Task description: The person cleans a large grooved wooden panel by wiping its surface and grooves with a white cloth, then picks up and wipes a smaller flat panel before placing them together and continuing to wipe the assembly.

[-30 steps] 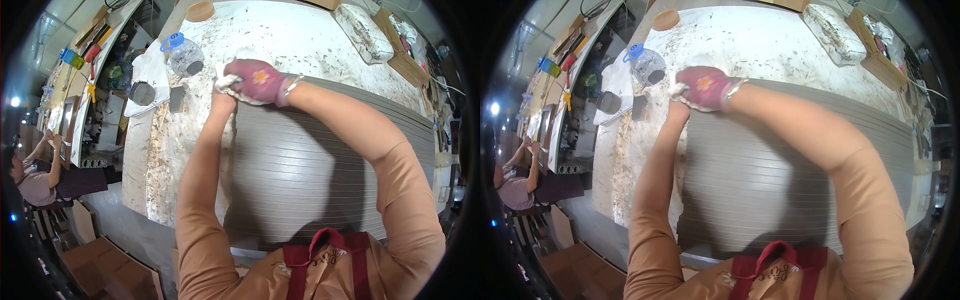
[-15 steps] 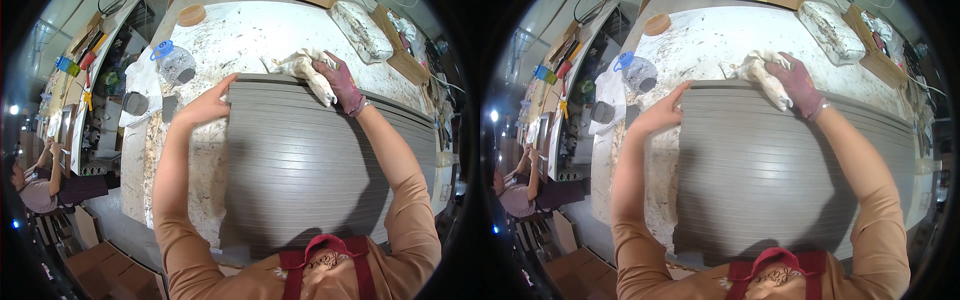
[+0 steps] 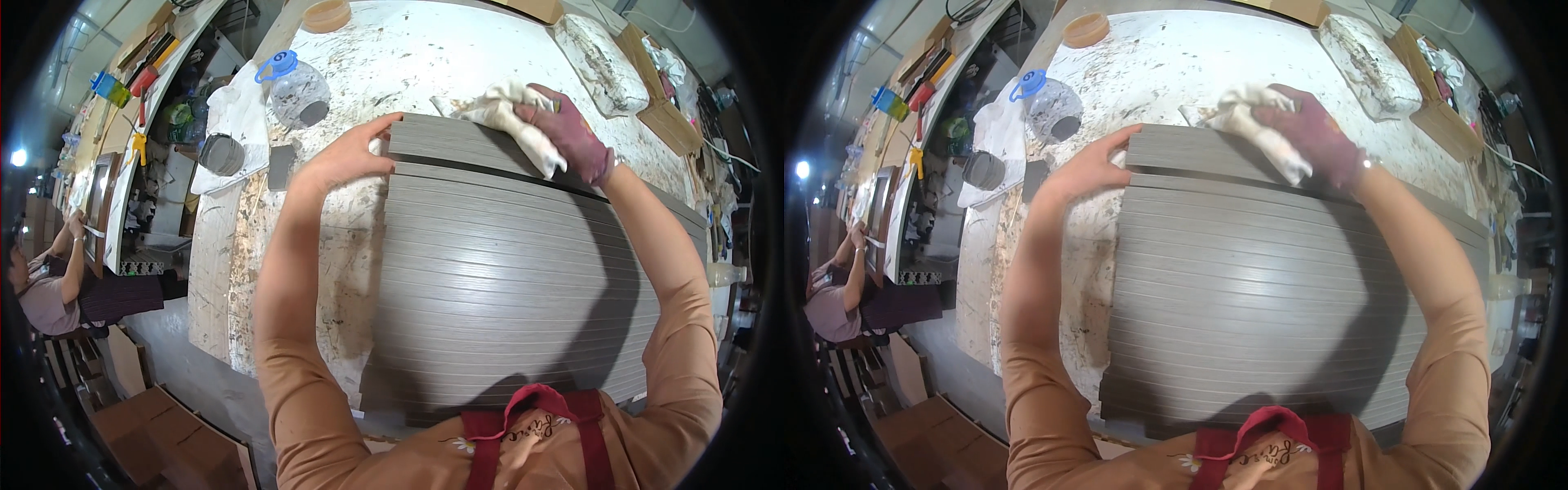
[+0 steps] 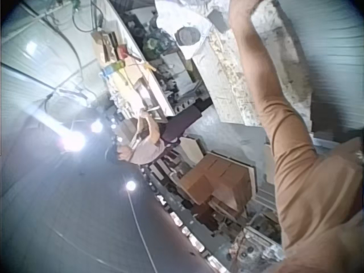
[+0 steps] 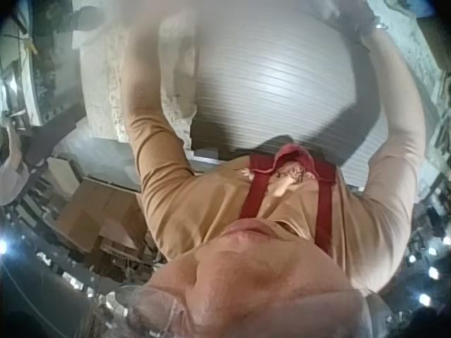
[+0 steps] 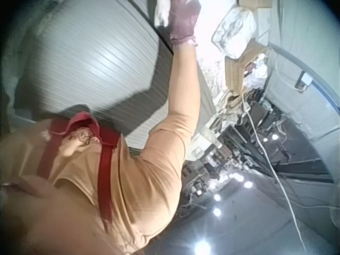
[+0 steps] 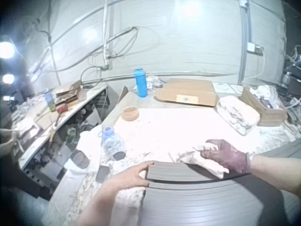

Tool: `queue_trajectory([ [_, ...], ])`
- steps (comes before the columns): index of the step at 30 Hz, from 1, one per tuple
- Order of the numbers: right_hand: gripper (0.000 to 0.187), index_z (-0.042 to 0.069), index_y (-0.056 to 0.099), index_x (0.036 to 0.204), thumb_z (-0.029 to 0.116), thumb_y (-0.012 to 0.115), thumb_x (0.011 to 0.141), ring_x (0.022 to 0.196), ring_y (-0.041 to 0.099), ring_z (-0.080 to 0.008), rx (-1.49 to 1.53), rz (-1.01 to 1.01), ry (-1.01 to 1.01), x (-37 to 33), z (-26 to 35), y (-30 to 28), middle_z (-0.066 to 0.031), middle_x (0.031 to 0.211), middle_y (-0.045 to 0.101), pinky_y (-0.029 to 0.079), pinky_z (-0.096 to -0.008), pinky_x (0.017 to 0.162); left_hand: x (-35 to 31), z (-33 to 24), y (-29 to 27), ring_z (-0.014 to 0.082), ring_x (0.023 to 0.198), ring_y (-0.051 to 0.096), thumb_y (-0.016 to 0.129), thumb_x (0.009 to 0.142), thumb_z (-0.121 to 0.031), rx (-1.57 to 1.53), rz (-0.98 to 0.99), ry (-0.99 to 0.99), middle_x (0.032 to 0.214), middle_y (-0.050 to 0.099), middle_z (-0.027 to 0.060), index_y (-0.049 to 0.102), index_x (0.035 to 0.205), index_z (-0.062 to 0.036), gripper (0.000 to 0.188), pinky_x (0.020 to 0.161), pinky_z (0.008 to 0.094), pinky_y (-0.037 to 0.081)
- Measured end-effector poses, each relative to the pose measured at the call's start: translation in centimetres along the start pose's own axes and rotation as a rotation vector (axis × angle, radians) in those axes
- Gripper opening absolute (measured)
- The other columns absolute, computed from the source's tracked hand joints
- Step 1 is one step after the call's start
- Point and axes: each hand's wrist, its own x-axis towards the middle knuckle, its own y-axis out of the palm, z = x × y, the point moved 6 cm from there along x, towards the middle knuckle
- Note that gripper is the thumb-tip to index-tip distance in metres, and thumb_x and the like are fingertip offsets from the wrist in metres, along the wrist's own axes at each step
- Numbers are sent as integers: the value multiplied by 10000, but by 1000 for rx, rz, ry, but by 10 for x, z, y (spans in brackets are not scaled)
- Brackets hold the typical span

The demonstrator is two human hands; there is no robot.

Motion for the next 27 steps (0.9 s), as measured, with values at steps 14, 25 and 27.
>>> queue_trajectory([
  [14, 334, 70, 559, 1131, 180, 612, 820, 876, 618, -306, -611, 91, -502, 27, 68, 142, -119, 988, 621, 510, -400, 757, -4, -10, 9, 169, 985, 569, 622, 740, 22, -79, -62, 7, 1125, 625, 94, 519, 1252, -22, 524, 885, 275, 453],
  [25, 555, -89, 513, 1225, 296, 664, 855, 937, 561, -121, 101, -386, -71, -38, -39, -44, -112, 1053, 633, 453, -258, 828, -62, 10, 42, 189, 1116, 547, 447, 896, 18, -551, -361, 51, 1264, 491, 104, 409, 1360, 5, 466, 947, 289, 425],
  [27, 603, -72, 488, 1270, 328, 661, 854, 994, 569, -149, 69, -406, -41, -36, -45, -43, -132, 1088, 625, 442, -271, 881, -67, 11, 44, 190, 1110, 554, 422, 899, 23, -487, -414, 69, 1252, 509, 106, 436, 1339, 12, 440, 949, 290, 424],
])
